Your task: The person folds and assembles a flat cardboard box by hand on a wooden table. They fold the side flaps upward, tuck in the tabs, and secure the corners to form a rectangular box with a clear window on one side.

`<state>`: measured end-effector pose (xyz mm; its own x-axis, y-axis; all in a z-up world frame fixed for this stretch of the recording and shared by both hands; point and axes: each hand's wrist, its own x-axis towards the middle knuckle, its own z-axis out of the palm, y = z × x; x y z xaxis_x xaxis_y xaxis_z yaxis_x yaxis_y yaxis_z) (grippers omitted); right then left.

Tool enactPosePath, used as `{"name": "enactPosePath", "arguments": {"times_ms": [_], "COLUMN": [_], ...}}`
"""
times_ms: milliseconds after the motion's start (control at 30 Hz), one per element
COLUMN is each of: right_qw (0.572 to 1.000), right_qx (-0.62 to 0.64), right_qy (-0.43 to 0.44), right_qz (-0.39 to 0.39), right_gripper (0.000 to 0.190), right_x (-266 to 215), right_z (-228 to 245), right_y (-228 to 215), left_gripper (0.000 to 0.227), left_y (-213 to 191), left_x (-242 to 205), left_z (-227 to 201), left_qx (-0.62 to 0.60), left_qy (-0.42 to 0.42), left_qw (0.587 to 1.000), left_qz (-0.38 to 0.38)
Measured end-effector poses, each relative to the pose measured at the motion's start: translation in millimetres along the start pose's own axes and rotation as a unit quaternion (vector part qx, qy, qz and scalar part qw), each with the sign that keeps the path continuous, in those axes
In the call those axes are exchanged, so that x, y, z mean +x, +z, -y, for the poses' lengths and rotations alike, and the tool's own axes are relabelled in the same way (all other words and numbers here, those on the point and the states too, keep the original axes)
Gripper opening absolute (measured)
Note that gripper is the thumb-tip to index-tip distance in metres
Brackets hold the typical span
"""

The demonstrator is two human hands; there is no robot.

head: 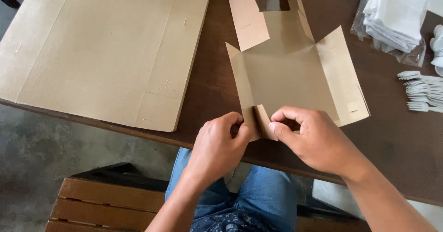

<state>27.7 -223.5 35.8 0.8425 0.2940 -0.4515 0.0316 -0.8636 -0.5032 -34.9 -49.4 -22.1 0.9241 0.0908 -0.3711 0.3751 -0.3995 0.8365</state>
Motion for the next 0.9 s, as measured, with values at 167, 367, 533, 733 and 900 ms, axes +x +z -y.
{"name": "enactPosePath", "arguments": {"times_ms": [167,367,533,733,900], "right_qw": [1.000,0.998,0.997,0.984,0.980], "right_qx": [0.004,-0.032,-0.055,-0.070,-0.115], "right_qy": [0.025,0.051,0.005,-0.156,-0.150], "right_qz": [-0.002,0.003,0.046,0.044,0.064], "right_gripper": [0.019,0.026,0.088,0.042,0.025], "right_x": [-2.9,-1.0,4.4,34.4,50.6], "right_z": [13.7,14.6,13.4,2.1,9.9], "right_y": [1.8,2.2,-4.3,2.8,12.7], "left_gripper": [0.028,0.015,0.022,0.021,0.035], "left_y": [7.8,-8.4,-12.0,-7.5,-6.2], "left_x": [-0.6,-4.4,-0.2,5.6,7.8], "left_z": [-2.0,-22.2,-26.6,-14.0,-5.7], "left_qx": [0.033,-0.053,-0.110,-0.156,-0.199], "left_qy": [-0.022,-0.096,-0.163,-0.141,-0.076], "left_qw": [0.999,0.993,0.977,0.975,0.974], "left_qz": [-0.017,0.047,0.077,0.075,0.075]}}
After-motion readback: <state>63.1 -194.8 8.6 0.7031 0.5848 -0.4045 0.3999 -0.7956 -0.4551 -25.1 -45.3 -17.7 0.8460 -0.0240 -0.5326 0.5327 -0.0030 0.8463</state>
